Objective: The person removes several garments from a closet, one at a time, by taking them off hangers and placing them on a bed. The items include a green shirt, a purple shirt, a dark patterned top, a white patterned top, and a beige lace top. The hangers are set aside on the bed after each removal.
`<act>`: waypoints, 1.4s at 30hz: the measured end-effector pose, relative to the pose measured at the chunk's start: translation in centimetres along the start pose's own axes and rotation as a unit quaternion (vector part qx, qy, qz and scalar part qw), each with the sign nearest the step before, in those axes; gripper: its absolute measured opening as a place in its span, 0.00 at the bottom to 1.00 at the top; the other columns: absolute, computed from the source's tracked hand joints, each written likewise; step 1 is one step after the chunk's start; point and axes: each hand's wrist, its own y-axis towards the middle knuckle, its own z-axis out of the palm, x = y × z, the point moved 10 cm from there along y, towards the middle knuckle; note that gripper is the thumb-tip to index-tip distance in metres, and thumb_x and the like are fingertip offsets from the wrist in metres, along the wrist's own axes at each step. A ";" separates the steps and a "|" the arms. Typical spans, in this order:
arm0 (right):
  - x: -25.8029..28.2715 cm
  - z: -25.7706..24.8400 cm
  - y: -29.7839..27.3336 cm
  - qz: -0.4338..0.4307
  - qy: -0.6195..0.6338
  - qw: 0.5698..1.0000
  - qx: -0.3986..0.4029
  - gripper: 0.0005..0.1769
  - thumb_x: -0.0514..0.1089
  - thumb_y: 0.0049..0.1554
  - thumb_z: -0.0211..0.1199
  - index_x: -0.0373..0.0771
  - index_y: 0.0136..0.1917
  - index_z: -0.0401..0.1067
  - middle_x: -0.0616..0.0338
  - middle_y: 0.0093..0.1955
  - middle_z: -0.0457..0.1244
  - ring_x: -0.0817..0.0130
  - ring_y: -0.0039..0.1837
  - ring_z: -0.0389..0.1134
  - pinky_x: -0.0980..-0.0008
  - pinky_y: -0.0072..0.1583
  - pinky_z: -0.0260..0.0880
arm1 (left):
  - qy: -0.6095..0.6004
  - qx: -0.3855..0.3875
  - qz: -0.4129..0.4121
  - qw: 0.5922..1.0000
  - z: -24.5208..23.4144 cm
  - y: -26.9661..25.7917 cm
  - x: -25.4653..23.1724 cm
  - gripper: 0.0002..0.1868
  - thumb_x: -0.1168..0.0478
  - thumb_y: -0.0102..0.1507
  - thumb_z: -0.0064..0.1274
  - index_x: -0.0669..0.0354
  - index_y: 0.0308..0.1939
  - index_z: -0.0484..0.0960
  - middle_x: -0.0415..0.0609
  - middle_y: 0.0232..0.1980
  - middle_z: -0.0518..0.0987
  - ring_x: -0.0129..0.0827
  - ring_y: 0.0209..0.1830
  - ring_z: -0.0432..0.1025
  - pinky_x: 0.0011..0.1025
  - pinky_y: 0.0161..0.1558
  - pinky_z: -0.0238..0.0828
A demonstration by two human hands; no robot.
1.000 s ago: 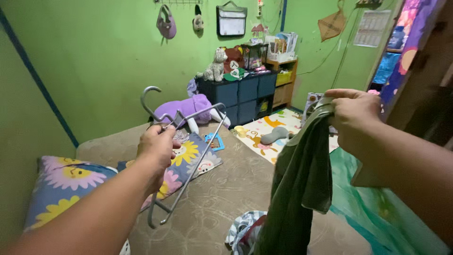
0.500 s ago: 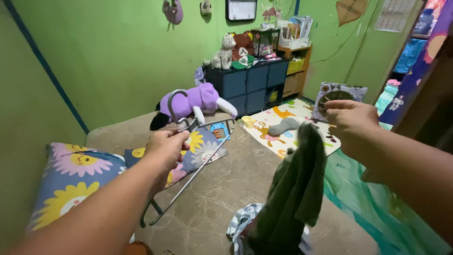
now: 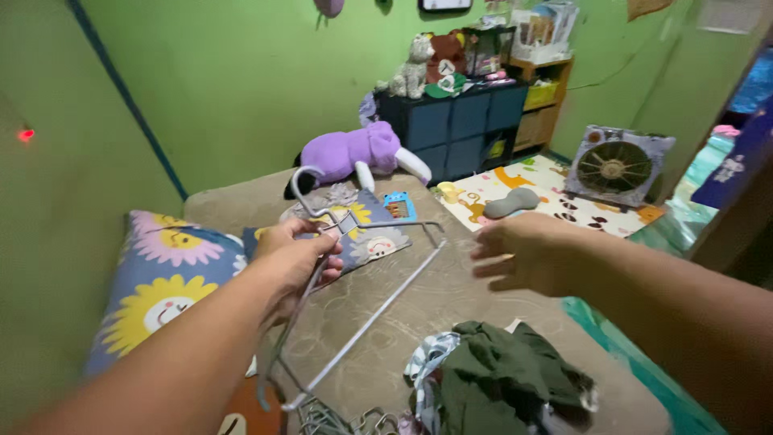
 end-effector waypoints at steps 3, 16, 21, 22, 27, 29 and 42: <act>-1.0 4.0 -0.9 0.028 -0.044 0.998 0.019 0.31 0.48 0.63 0.55 0.43 0.78 0.61 0.49 0.76 0.53 0.47 0.70 0.62 0.41 0.70 0.64 | -0.019 0.002 -0.014 1.000 -1.4 -0.7 0.9 0.15 0.63 0.65 0.55 0.62 0.54 0.74 0.52 0.38 0.83 0.32 0.27 0.76 0.29 0.28 0.76; 3.3 17.2 -8.4 -0.244 -0.347 0.897 0.124 0.22 0.47 0.57 0.67 0.46 0.66 0.76 0.56 0.58 0.72 0.70 0.59 0.72 0.70 0.61 0.71 | 0.223 0.089 -0.062 0.969 -5.6 -6.1 0.5 0.10 0.59 0.64 0.57 0.54 0.48 0.83 0.43 0.40 0.87 0.26 0.28 0.74 0.27 0.31 0.68; 2.6 19.4 -8.5 -0.243 -0.307 0.903 0.178 0.24 0.39 0.55 0.66 0.37 0.65 0.74 0.51 0.55 0.73 0.66 0.53 0.72 0.68 0.55 0.73 | 0.245 0.089 -0.036 0.965 -5.9 -4.3 0.1 0.13 0.58 0.64 0.58 0.55 0.51 0.82 0.44 0.40 0.88 0.26 0.28 0.74 0.27 0.30 0.65; 2.6 19.3 -8.3 -0.243 -0.301 0.905 0.174 0.23 0.39 0.54 0.66 0.37 0.64 0.75 0.53 0.54 0.73 0.68 0.53 0.72 0.70 0.55 0.73 | 0.227 0.098 -0.015 0.969 -5.5 -3.8 -0.3 0.13 0.60 0.63 0.58 0.57 0.51 0.81 0.46 0.40 0.88 0.26 0.29 0.76 0.28 0.31 0.69; 1.7 19.5 -6.6 -0.213 -0.211 0.935 0.188 0.18 0.36 0.55 0.67 0.31 0.59 0.78 0.56 0.43 0.68 0.69 0.43 0.67 0.67 0.48 0.71 | 0.251 0.064 0.034 0.965 -6.2 -2.5 -0.2 0.18 0.58 0.60 0.60 0.58 0.52 0.84 0.45 0.42 0.87 0.25 0.38 0.82 0.35 0.37 0.76; 0.6 19.2 -5.4 -0.166 -0.170 0.954 0.184 0.14 0.37 0.57 0.65 0.33 0.56 0.78 0.58 0.41 0.67 0.71 0.42 0.67 0.69 0.48 0.74 | 0.349 0.024 0.116 0.930 -6.4 -2.9 -1.5 0.27 0.54 0.57 0.65 0.54 0.59 0.79 0.50 0.48 0.85 0.35 0.45 0.81 0.37 0.47 0.77; -4.2 21.2 -2.8 -0.039 0.110 0.974 0.195 0.05 0.38 0.62 0.60 0.35 0.44 0.69 0.57 0.37 0.62 0.68 0.37 0.63 0.67 0.43 0.72 | -0.100 -0.244 -0.144 0.954 -12.1 -9.0 7.0 0.48 0.61 0.62 0.56 0.41 0.78 0.41 0.53 0.69 0.66 0.53 0.64 0.72 0.61 0.56 0.73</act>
